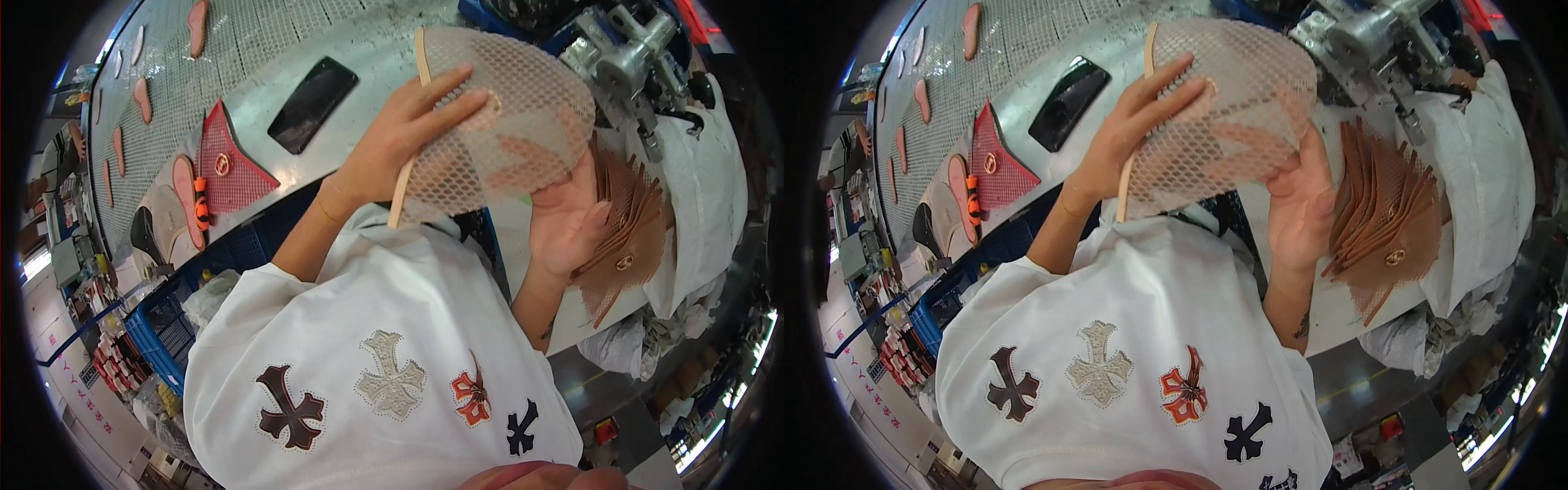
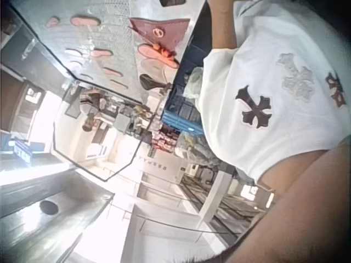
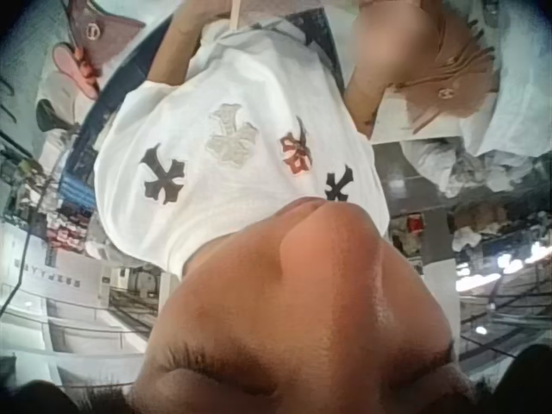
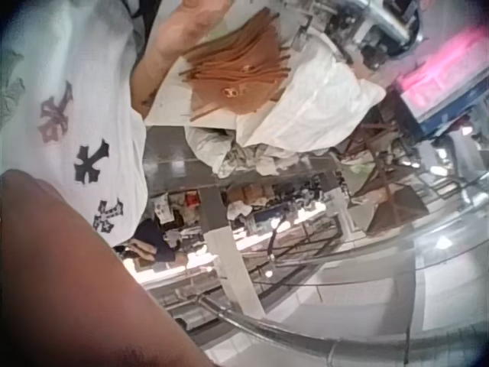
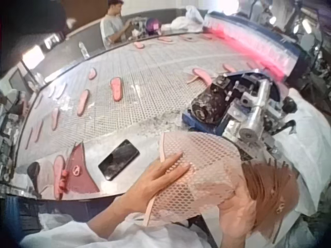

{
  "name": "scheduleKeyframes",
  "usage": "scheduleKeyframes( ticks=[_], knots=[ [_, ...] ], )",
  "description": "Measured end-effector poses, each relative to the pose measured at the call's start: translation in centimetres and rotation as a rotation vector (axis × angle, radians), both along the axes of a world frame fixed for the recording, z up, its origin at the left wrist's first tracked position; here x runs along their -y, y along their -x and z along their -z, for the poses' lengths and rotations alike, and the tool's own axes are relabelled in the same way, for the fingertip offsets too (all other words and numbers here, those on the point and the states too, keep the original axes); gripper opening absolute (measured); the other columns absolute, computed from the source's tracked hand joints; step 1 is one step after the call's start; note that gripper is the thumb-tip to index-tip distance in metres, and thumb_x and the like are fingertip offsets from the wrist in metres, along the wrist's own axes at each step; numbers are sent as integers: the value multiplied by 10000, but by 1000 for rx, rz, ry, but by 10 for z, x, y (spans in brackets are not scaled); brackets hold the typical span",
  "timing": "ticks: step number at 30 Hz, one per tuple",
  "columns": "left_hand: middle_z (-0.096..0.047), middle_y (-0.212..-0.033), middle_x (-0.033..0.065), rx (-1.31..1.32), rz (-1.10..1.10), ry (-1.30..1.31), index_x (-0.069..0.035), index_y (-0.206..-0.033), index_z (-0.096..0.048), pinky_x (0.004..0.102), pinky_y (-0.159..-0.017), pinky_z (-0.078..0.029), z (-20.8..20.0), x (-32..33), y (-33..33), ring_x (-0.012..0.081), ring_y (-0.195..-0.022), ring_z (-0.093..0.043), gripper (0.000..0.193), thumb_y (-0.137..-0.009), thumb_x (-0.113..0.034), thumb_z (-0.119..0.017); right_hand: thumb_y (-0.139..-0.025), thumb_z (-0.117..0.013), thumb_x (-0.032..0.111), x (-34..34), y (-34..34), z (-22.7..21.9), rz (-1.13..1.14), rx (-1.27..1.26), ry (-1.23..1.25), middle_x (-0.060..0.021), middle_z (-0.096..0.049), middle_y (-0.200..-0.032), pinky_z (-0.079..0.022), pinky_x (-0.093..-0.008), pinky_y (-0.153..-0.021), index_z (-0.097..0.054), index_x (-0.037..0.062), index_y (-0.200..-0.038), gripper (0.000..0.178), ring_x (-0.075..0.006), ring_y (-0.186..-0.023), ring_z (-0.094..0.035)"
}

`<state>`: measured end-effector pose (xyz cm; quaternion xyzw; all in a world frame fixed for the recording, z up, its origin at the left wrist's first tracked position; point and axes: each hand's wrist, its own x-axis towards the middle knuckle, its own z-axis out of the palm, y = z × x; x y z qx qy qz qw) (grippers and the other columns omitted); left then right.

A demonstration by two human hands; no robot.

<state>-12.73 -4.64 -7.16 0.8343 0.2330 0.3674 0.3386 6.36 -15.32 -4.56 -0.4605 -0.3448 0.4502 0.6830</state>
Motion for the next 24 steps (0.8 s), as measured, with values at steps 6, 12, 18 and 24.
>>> scheduleKeyframes(
  ticks=[6,12,18,24],
  knots=[
    [-373,-1556,191,-87,-196,-522,-128,-1381,-601,499,-1140,-326,-32,-61,33,387,-1420,-373,518,-873,-209,-665,-980,-305,666,15,-9,-2,-139,222,129,-242,-658,-1179,-523,-412,-887,-306,-43,-1496,877,-278,-935,-689],
    [-371,-1517,234,-97,-890,-629,-64,-1520,-349,519,-1072,-358,-48,-198,34,450,-1340,-406,648,-901,-29,-539,-1051,-446,324,25,0,2,-85,269,212,-165,-678,-1120,-513,-321,-835,-404,-15,-1455,529,-207,-865,-681],
    [-503,-1382,216,-719,-813,-164,-104,-1393,-497,595,-967,-418,61,-260,-16,390,-1189,-550,565,-830,-123,-539,-990,-590,200,37,3,23,-31,704,425,-107,-682,-999,-505,-297,-684,-472,52,-1437,485,-160,-727,-642],
    [-525,-1365,202,-555,-862,-474,-83,-1346,-540,549,-1023,-392,106,-331,-15,364,-1243,-521,505,-845,-137,-519,-939,-643,133,37,1,69,22,845,393,-70,-661,-781,-474,-294,-566,-614,67,-1297,365,-145,-584,-589]
  ],
)
